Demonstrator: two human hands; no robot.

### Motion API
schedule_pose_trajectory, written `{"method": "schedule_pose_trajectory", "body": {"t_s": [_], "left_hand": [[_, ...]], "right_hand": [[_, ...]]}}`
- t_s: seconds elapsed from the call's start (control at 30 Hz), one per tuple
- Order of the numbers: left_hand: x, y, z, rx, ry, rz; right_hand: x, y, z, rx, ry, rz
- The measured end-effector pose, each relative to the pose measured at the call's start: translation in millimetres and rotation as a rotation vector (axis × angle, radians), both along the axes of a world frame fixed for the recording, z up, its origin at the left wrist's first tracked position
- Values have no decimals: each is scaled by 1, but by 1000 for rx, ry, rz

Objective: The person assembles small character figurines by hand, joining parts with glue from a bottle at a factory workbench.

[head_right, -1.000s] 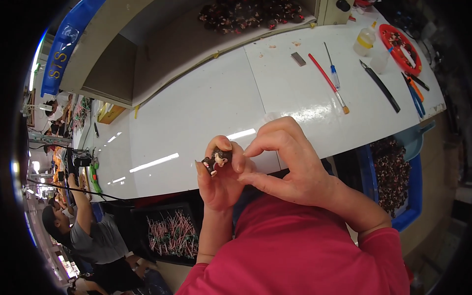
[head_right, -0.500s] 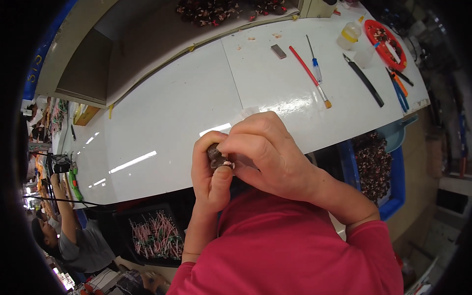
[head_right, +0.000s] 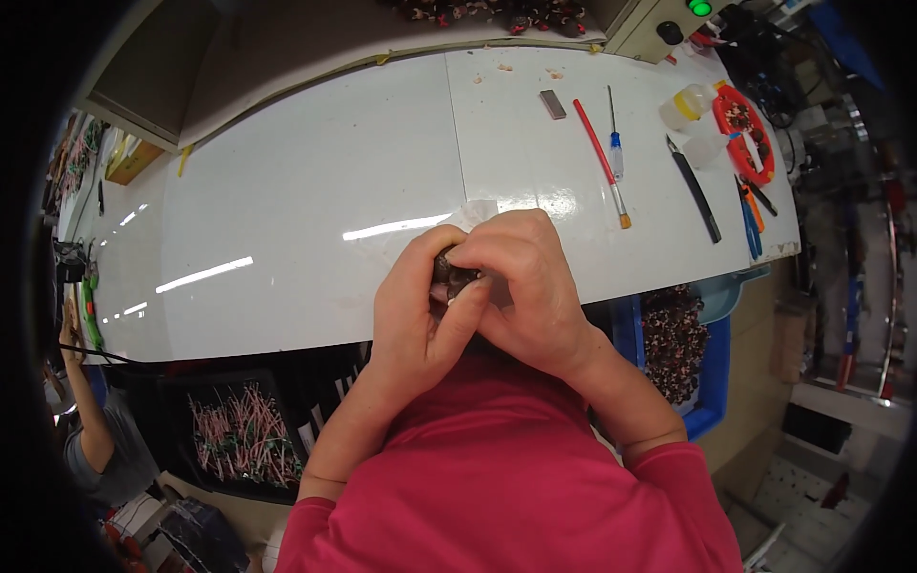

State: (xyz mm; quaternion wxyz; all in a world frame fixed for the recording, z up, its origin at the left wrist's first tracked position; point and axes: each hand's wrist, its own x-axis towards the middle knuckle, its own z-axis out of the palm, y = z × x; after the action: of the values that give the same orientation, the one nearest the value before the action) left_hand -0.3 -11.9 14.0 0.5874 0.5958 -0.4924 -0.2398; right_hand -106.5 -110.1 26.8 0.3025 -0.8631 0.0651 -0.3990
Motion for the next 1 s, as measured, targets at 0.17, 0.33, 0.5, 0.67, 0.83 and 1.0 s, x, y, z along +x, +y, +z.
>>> {"method": "schedule_pose_trajectory", "body": {"t_s": [0.17, 0.33, 0.5, 0.67, 0.83, 1.0], "left_hand": [[0, -1, 0, 25, -20, 27], [0, -2, 2, 72, -30, 30], [-1, -2, 0, 43, -45, 70], [0, -1, -1, 35, -59, 70], [1, 0, -1, 42, -53, 79], [2, 0, 0, 62, -28, 57]], "right_hand": [[-2, 1, -8, 53, 38, -14], [-2, 2, -13, 66, 27, -28], [-2, -1, -11, 43, 63, -21], [0, -1, -11, -6, 87, -22], [0, 0, -9, -10, 95, -35], [2, -1, -5, -47, 127, -34]]}}
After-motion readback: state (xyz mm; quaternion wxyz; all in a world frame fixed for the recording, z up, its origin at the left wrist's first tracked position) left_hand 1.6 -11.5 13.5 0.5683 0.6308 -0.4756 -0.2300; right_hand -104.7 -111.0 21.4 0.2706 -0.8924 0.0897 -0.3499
